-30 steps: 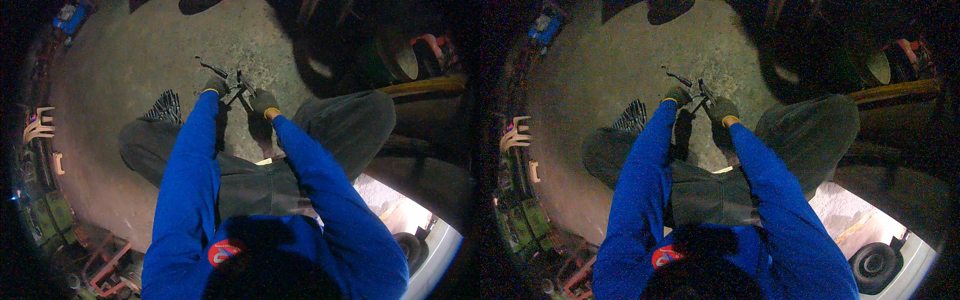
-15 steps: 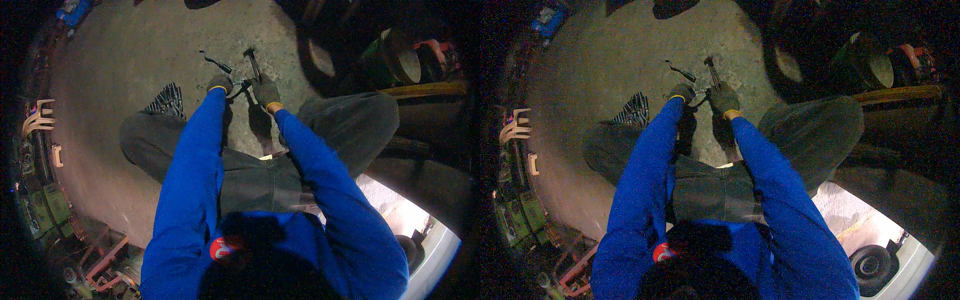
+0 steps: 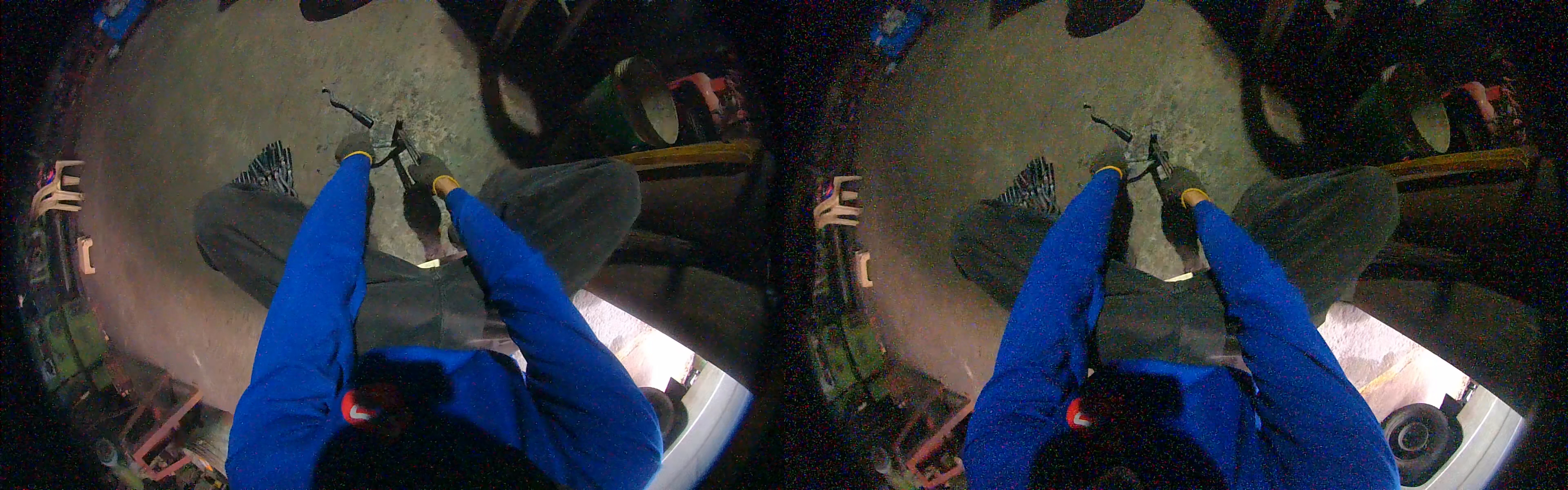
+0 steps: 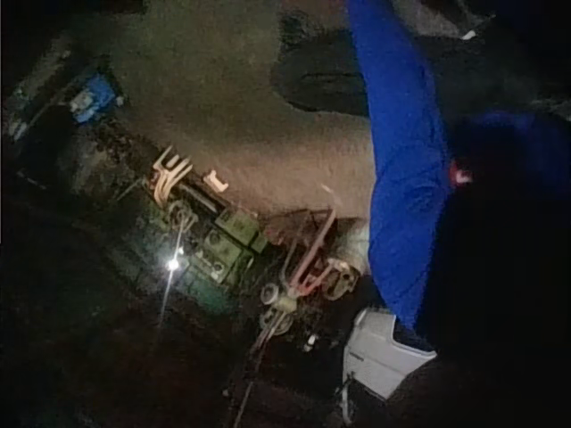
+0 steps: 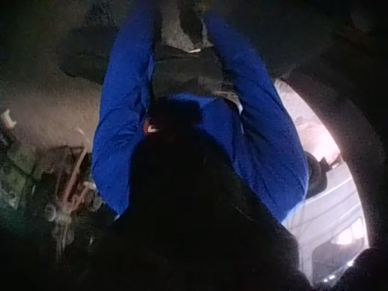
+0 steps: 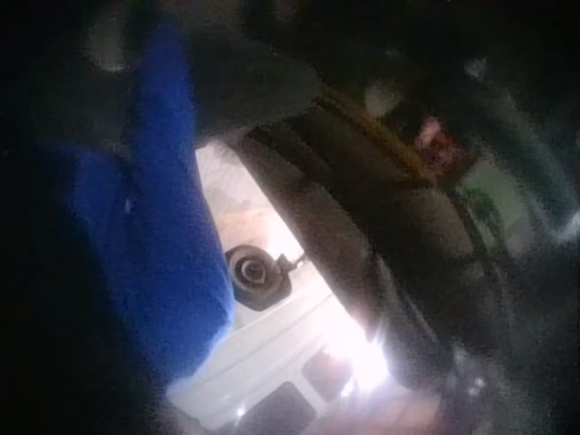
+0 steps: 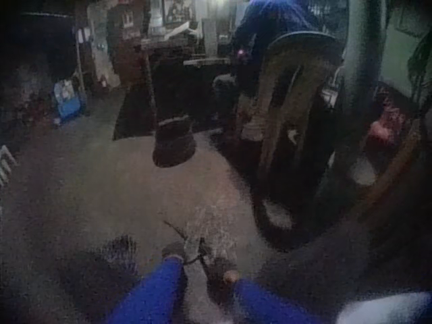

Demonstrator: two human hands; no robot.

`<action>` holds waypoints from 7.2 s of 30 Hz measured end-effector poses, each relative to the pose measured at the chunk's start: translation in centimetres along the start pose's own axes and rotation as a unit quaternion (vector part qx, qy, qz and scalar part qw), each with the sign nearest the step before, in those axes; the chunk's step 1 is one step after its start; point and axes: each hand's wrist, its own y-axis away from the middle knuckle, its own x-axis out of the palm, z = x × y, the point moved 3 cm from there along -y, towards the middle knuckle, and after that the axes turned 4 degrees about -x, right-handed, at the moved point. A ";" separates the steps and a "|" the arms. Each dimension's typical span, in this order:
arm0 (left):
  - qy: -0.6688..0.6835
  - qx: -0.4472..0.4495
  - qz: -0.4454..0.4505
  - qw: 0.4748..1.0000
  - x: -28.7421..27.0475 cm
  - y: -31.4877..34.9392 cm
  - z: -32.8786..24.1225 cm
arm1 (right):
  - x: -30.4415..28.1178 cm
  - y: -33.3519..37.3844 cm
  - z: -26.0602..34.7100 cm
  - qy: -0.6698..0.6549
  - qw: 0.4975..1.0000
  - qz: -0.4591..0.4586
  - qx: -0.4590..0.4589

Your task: The person sits on the floor and uses a welding torch to join two metal pieces. They repeatedly position the parts, apply the torch to create welds, and inspect the joints.

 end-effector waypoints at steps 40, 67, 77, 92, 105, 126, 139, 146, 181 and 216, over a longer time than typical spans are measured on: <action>0.132 0.048 -0.058 0.988 -1.6 1.1 -1.8 | -3.1 -0.2 3.6 -0.031 0.988 -0.146 -0.030; 0.110 0.081 -0.032 0.990 -0.6 0.7 -1.1 | -1.7 0.8 2.7 -0.077 0.984 -0.159 -0.017; 0.092 0.081 -0.046 0.991 -0.6 1.6 -1.6 | -0.8 0.6 -0.6 0.053 0.993 -0.106 0.010; 0.043 0.067 -0.096 0.992 0.8 1.6 0.2 | -1.0 -0.1 1.2 -0.052 0.990 -0.129 -0.019; 0.020 0.073 -0.024 0.997 -1.6 2.3 -2.5 | -1.6 1.6 0.9 0.006 0.996 -0.085 -0.002; -0.009 0.173 -0.087 0.981 4.5 -4.7 0.2 | 4.8 -0.7 -3.1 0.038 0.999 -0.004 -0.012; 0.206 0.179 -0.073 0.959 1.2 -3.6 -1.2 | 1.1 1.3 -2.2 -0.032 0.999 -0.003 0.040; 0.114 0.166 -0.083 0.976 3.4 -3.8 -3.6 | -0.5 1.2 -1.8 -0.128 0.959 -0.249 -0.035; 0.049 0.132 0.104 0.985 -0.5 -1.2 2.2 | -1.0 0.9 3.0 -0.104 0.989 -0.102 0.004; -0.032 -0.006 -0.014 0.999 -2.2 2.3 0.2 | 0.0 1.5 1.8 -0.067 0.987 -0.146 0.010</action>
